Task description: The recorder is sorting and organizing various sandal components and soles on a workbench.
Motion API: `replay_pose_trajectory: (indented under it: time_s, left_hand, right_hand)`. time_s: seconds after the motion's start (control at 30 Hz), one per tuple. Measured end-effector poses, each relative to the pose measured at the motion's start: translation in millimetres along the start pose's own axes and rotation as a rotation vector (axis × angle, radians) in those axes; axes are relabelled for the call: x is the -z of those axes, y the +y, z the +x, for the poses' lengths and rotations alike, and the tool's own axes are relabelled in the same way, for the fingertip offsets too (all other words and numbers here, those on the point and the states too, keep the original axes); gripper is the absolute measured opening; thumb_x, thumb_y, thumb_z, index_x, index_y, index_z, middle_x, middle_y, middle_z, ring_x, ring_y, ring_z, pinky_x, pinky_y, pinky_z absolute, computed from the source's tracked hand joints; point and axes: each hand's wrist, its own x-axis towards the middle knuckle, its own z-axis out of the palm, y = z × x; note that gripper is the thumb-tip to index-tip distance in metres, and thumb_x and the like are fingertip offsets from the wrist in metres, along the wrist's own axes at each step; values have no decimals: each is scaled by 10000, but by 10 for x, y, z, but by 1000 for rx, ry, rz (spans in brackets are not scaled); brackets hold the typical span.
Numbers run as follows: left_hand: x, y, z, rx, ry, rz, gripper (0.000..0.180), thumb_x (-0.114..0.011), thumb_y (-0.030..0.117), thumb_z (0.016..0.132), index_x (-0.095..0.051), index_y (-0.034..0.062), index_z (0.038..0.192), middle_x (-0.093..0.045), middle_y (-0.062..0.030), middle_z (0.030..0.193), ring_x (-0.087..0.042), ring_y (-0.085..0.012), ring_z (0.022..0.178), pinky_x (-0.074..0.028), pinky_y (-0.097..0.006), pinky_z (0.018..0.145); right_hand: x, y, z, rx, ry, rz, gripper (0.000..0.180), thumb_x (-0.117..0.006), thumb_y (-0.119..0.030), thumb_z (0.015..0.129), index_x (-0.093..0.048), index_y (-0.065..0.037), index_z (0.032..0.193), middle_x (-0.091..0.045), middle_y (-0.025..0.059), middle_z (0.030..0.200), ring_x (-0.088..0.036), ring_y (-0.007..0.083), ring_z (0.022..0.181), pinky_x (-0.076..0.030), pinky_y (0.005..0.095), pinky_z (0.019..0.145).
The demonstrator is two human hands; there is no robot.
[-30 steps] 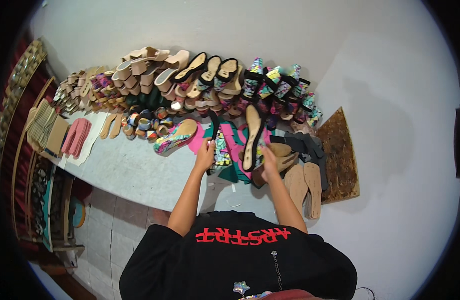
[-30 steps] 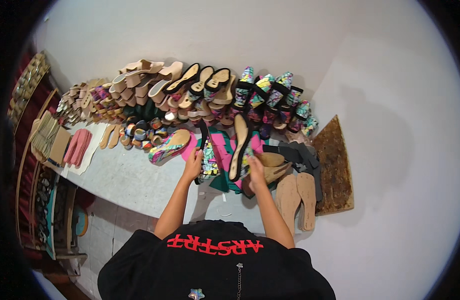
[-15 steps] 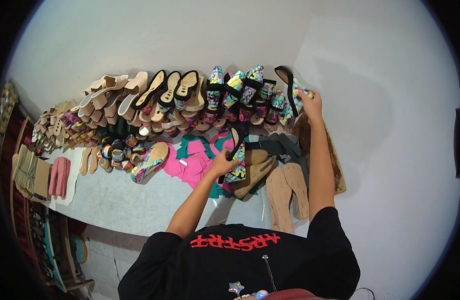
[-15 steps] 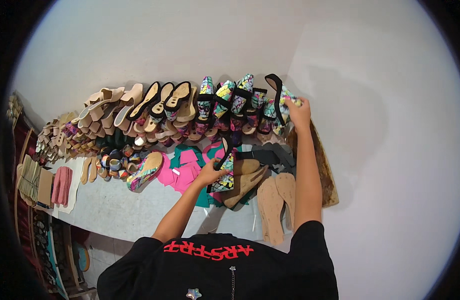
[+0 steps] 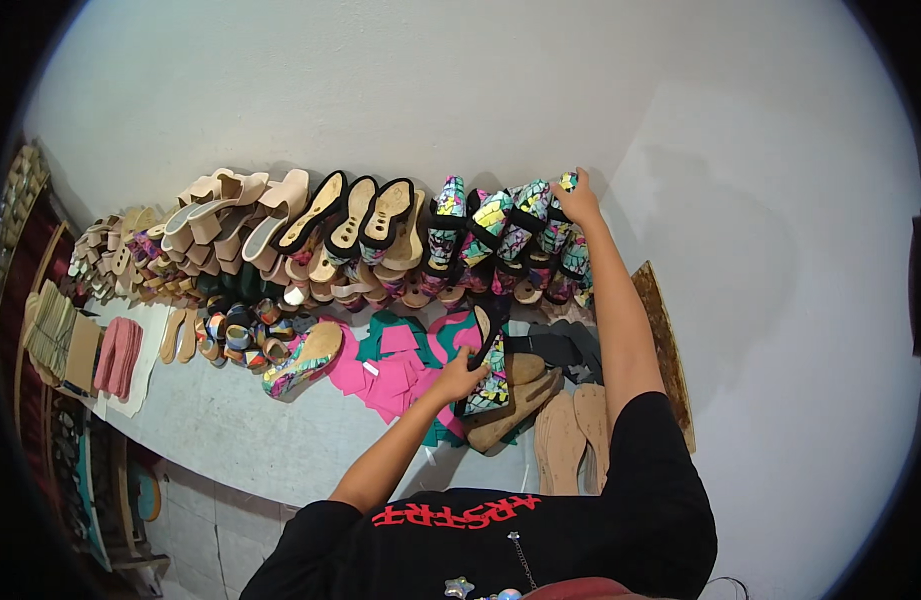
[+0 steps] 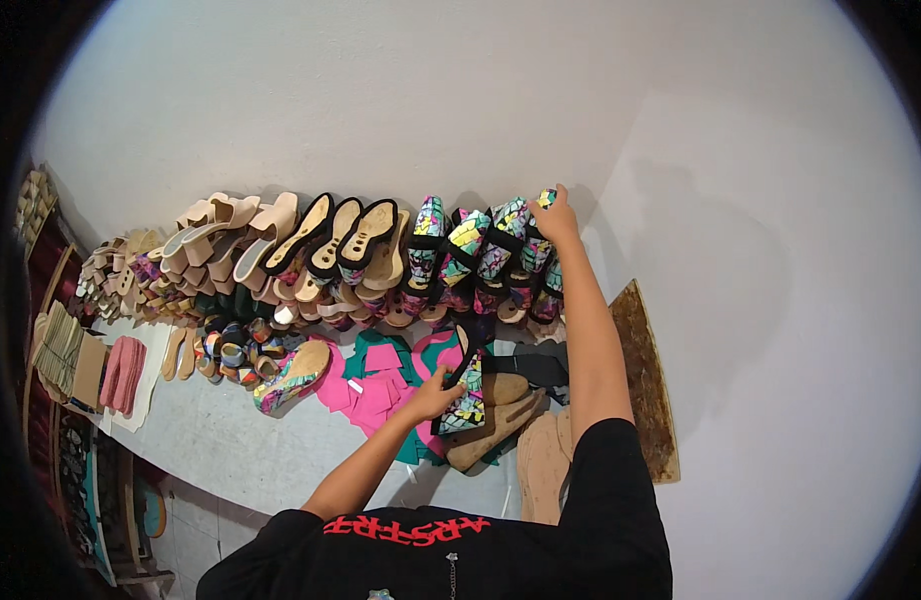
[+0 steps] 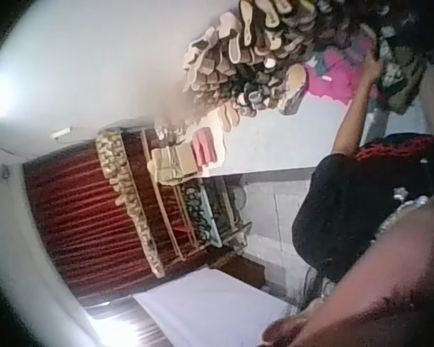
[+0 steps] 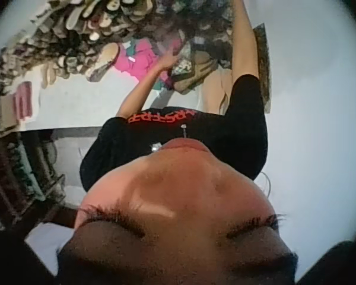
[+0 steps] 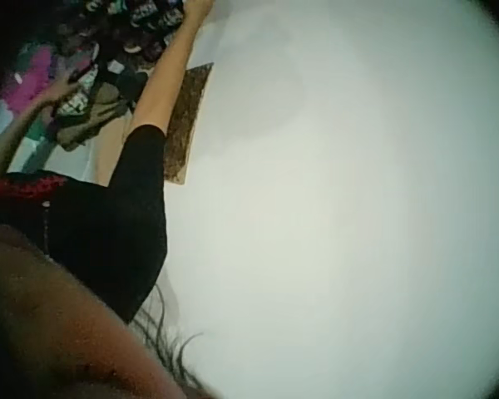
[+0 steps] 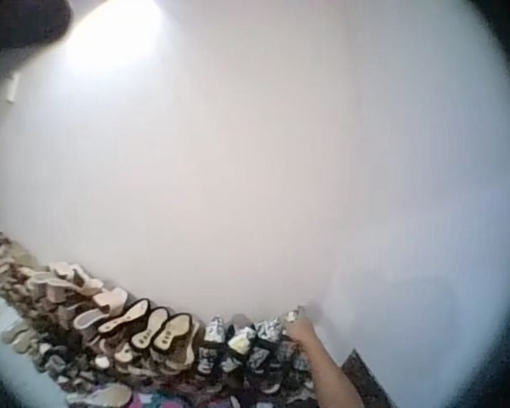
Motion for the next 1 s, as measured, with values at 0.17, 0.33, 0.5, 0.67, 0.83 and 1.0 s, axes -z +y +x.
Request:
replay_pose_trajectory:
  time_s: [0.17, 0.33, 0.5, 0.67, 0.83, 1.0]
  left_hand:
    - [-28, -26, -5, -8, -10, -50, 491, -595, 330, 789, -405, 26, 1125, -593, -105, 781, -566, -172, 643, -436, -305, 598]
    - [-19, -129, 40, -17, 0, -86, 451, -592, 312, 800, -437, 19, 1106, -582, -84, 793, -550, -141, 642, -434, -287, 591]
    - [20, 28, 44, 32, -26, -182, 335, -578, 252, 832, -493, 9, 1047, -549, -34, 736, -489, -92, 601, -400, -245, 545]
    - [6, 413, -31, -79, -99, -330, 250, -521, 244, 885, -501, 25, 1003, -482, 17, 771, -418, -57, 676, -362, -215, 584]
    - [-212, 1057, -69, -138, -67, -575, 314, -447, 242, 927, -418, -12, 1108, -499, -12, 911, -460, -79, 827, -399, -217, 735]
    - [-551, 1220, 114, -274, -222, -583, 388, -467, 255, 917, -384, -38, 1158, -524, -98, 1011, -489, -119, 900, -412, -256, 774]
  right_hand:
    - [-89, 193, 184, 20, -22, 2, 727, -593, -423, 751, -294, -18, 1276, -526, 296, 1087, -505, 423, 1030, -405, 425, 873]
    - [-181, 123, 122, -52, 59, -7, 667, -544, -434, 791, -319, -1, 1245, -505, 293, 1118, -494, 423, 1043, -392, 440, 880]
    - [-163, 92, -198, -2, 475, 273, 616, -485, -445, 836, -340, 15, 1219, -381, 263, 1189, -425, 432, 1056, -344, 453, 901]
    - [-26, 154, -1167, 70, 293, 72, 582, -556, -412, 808, -390, -6, 1191, -383, 245, 1148, -393, 405, 1045, -319, 424, 923]
    - [384, 262, -2226, -115, -516, 479, 700, -623, -415, 776, -335, -9, 1267, -430, 242, 1189, -434, 300, 1106, -349, 356, 927]
    - [743, 186, -2746, -178, -289, 645, 630, -672, -204, 771, -326, -14, 1261, -518, 170, 1084, -557, 148, 888, -453, 258, 716]
